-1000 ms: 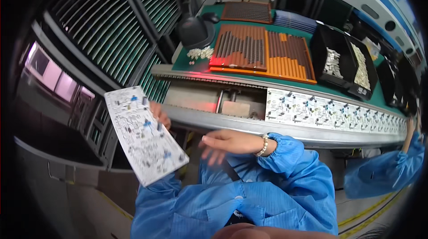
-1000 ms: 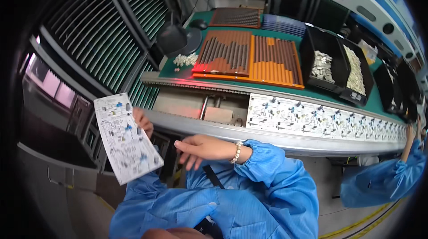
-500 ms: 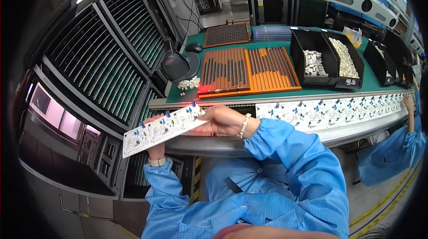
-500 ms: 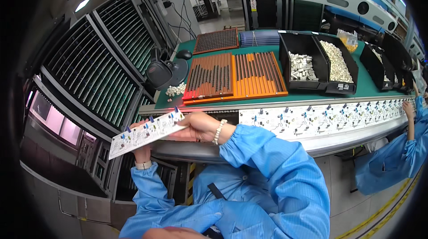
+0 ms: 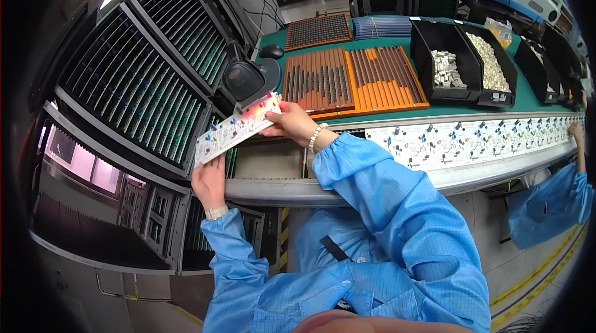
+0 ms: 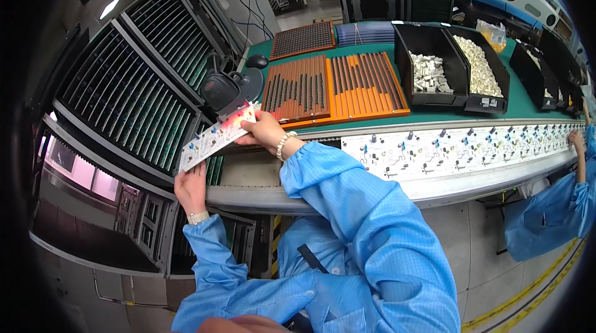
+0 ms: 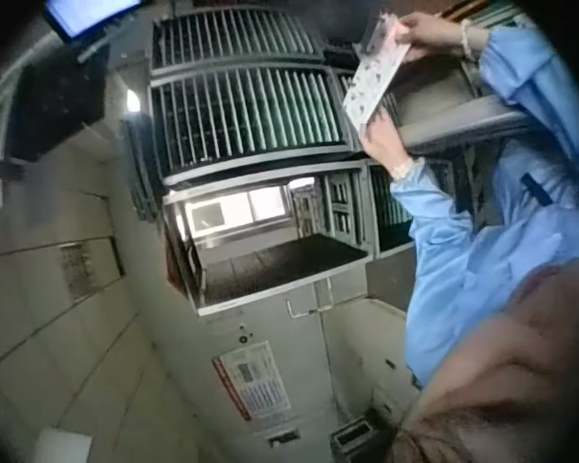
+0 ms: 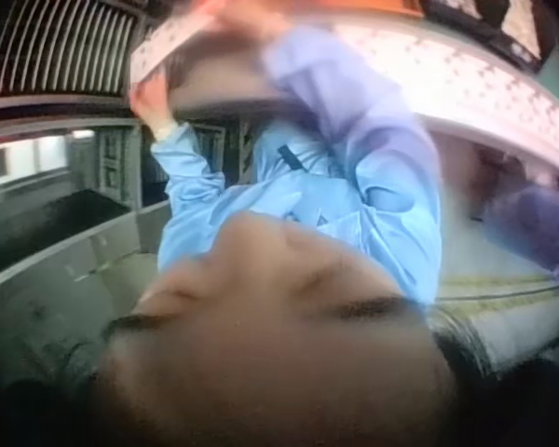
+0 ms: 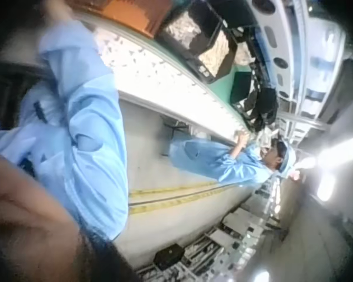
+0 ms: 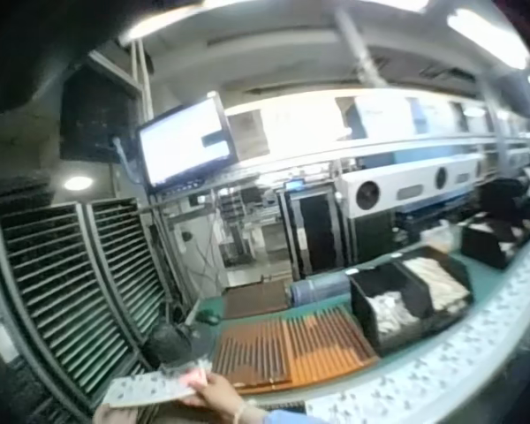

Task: Manually populating a printed circuit board with electronic components.

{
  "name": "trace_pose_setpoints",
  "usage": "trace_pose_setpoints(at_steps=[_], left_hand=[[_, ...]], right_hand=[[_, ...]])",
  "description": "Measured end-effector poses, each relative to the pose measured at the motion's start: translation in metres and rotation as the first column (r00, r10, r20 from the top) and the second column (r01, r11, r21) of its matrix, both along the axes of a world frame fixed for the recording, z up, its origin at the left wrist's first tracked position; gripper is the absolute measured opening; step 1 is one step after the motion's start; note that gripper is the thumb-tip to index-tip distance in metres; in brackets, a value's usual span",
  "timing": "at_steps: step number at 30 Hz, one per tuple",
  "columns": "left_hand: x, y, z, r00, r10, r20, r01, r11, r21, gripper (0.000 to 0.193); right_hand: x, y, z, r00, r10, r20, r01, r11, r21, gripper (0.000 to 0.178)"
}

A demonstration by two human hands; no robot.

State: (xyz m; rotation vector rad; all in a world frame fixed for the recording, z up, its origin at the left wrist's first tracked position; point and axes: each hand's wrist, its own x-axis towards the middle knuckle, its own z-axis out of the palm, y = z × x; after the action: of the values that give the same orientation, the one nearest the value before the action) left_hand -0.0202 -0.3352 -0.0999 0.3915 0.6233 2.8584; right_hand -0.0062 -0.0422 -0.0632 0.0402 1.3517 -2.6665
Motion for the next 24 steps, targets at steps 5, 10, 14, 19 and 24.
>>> trace_pose_setpoints(at_steps=[5,10,14,19,24], left_hand=[[-0.033,-0.003,-0.002,0.969,0.215,0.120,-0.185,0.957,-0.223,0.043],[-0.043,-0.001,0.001,0.964,0.220,0.151,-0.183,0.957,-0.225,0.043],[-0.041,0.000,0.005,0.964,0.211,0.160,-0.174,0.960,-0.219,0.043],[-0.038,0.015,0.011,0.966,0.165,0.199,-0.114,0.963,-0.244,0.041],[-0.036,0.035,0.010,0.970,0.013,0.243,0.043,0.974,-0.221,0.038]], right_hand=[[-0.017,-0.008,-0.005,0.993,-0.044,-0.106,0.052,0.995,0.082,0.034],[-0.025,-0.010,-0.012,0.980,-0.104,-0.172,0.105,0.994,-0.002,0.037],[-0.023,-0.011,-0.014,0.972,-0.121,-0.201,0.124,0.992,0.001,0.037],[-0.019,-0.005,-0.023,0.921,-0.313,-0.234,0.323,0.946,0.006,0.036],[-0.010,0.004,-0.024,0.715,-0.643,-0.275,0.691,0.711,0.134,0.038]])
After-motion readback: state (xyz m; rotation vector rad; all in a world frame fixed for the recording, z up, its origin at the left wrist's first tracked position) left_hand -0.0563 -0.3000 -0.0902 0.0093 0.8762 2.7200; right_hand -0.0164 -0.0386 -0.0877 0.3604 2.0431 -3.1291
